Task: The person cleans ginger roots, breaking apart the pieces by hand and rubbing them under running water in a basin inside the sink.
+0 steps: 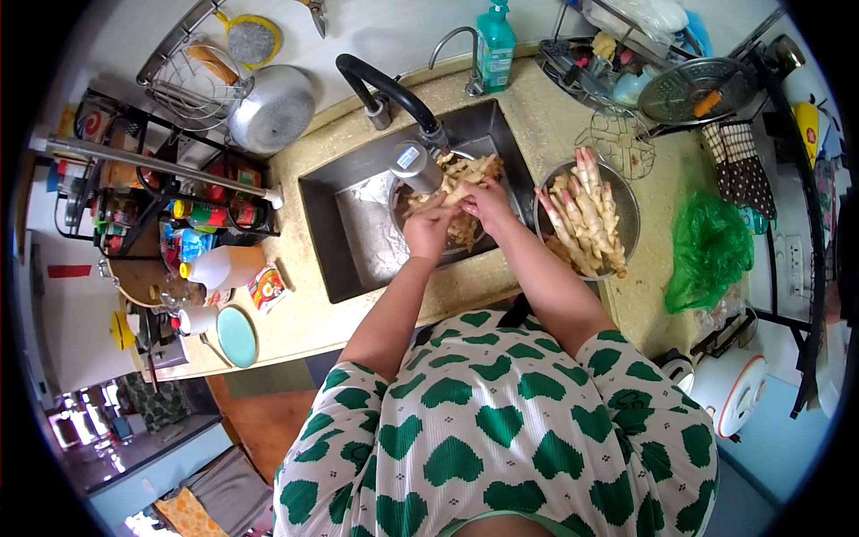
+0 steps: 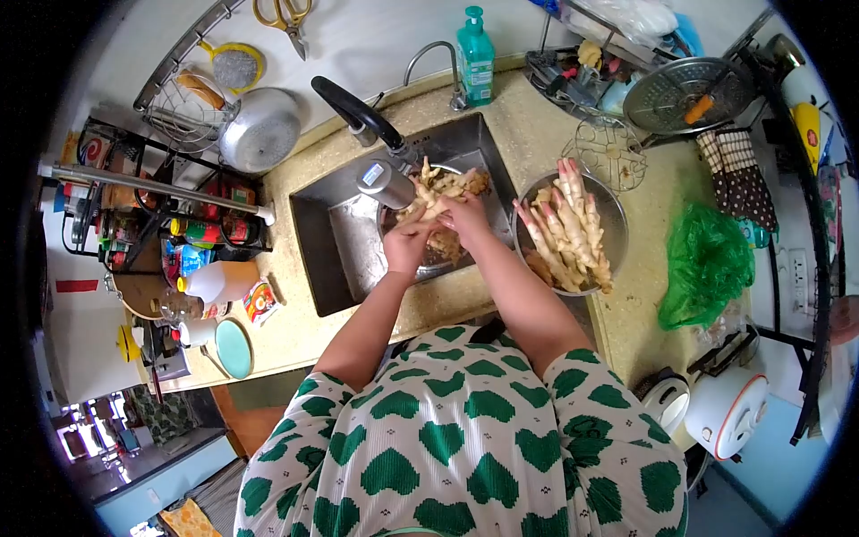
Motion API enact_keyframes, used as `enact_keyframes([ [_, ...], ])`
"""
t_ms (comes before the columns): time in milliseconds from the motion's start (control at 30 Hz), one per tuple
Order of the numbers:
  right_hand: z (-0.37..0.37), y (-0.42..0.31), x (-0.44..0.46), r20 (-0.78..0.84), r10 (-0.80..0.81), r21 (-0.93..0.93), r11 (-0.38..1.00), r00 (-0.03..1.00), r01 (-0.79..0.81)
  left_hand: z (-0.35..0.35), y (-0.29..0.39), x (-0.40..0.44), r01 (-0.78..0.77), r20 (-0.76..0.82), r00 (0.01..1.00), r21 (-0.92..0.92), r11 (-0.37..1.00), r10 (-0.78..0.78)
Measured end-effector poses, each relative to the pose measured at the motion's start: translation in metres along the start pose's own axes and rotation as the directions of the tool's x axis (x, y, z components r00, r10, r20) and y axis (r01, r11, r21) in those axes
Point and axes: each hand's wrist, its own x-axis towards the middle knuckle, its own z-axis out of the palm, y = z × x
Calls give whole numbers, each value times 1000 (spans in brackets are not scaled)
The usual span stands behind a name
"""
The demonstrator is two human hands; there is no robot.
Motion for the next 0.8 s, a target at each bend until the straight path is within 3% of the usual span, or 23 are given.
enact_keyframes([
  [67, 0, 1, 0, 19, -9, -18, 1000, 1000, 9, 5, -23, -7, 319, 104, 947, -399, 860, -303],
  [133, 2, -2, 0, 69, -1, -41, 999, 998, 3, -1, -20, -6, 500, 252, 843, -690, 523, -475],
  [200, 5, -10, 0, 146, 21, -72, 997, 989, -11, -6, -15, -1, 598, 350, 726, -747, 292, -592],
  [267, 12, -17, -3, 192, 45, -107, 994, 980, -25, -24, 26, 13, 743, 464, 520, -660, 112, -717],
  [300, 16, -16, -3, 215, 60, -126, 991, 975, -33, -25, 22, 15, 856, 545, 456, -484, 180, -704],
  [400, 29, -9, -9, 198, -129, -223, 959, 972, 173, -26, 11, 14, 862, 642, 504, -413, 293, -577],
  [433, 31, -4, -14, 239, -79, -288, 946, 968, 149, -22, 20, 15, 832, 545, 555, -377, 408, -628],
  [467, 32, 2, -22, 277, -28, -354, 926, 961, 128, -14, 16, 14, 788, 474, 601, -484, 380, -644],
  [533, 40, 35, -34, 209, -190, -297, 922, 959, 247, 9, 0, 10, 658, 318, 662, -679, 325, -679],
  [567, 36, 54, -26, 96, -277, -390, 873, 956, 292, 9, 18, 10, 649, 270, 671, -664, 371, -690],
  [667, 30, 51, -4, -12, -302, -467, 845, 953, 261, 14, 44, 0, 656, 215, 650, -642, 396, -729],
  [700, 32, 44, -5, -33, -222, -390, 901, 974, 192, 16, 43, -1, 649, 220, 654, -655, 387, -724],
  [800, 37, 34, -15, -8, -120, -411, 906, 993, 106, 9, 36, 0, 687, 255, 651, -600, 411, -715],
])
